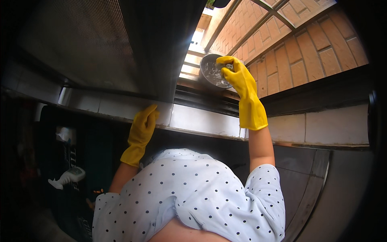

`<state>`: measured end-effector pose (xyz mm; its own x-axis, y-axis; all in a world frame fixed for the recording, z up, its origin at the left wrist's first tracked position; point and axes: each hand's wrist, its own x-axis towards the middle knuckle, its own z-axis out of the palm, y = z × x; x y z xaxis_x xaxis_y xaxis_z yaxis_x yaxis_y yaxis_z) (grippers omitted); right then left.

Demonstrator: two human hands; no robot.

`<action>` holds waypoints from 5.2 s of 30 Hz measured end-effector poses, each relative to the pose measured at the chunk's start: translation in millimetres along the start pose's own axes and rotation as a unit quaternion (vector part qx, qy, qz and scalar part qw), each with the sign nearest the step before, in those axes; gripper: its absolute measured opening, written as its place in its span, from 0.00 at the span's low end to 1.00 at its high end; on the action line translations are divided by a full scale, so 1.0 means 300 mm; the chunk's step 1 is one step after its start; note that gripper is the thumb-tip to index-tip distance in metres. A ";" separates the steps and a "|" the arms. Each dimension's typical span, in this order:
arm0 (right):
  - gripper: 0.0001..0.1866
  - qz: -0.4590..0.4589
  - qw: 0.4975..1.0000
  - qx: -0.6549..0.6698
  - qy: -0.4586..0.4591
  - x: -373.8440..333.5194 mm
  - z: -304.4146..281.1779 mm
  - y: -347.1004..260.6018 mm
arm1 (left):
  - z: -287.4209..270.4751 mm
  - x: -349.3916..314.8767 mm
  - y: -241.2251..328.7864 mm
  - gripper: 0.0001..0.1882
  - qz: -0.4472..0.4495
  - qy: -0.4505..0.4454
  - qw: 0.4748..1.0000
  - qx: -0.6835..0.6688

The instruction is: The person, wearing yellow gloves, cleans a window sill and frame using a cloth and a small pot of water. They wipe the sill and frame repeatedly, dipping the cloth into the pot as needed, then walk into the living room carrying the pot.

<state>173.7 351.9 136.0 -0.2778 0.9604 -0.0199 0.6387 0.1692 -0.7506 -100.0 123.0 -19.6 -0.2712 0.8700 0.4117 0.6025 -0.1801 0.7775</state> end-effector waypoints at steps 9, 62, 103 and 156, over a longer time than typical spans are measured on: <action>0.24 -0.169 0.965 -0.078 -0.186 -0.127 0.238 0.018 | -0.007 0.005 0.016 0.17 -0.002 -0.014 1.000 -0.025; 0.10 -0.053 0.912 -0.404 -0.046 -0.223 0.283 0.345 | -0.012 0.066 -0.080 0.13 -0.006 0.092 0.994 0.062; 0.05 -0.001 0.824 -0.561 0.082 -0.313 0.111 0.653 | 0.027 0.059 -0.116 0.14 0.060 0.086 0.986 0.133; 0.06 -0.277 0.891 -0.340 -0.115 -0.128 0.334 0.260 | 0.047 0.082 -0.101 0.13 0.109 0.183 0.961 0.179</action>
<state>162.2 305.9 12.1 -0.7762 0.6294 0.0356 0.6225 0.7742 -0.1144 -114.4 156.3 -39.8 -0.3150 0.5980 0.7370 0.8767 -0.1142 0.4674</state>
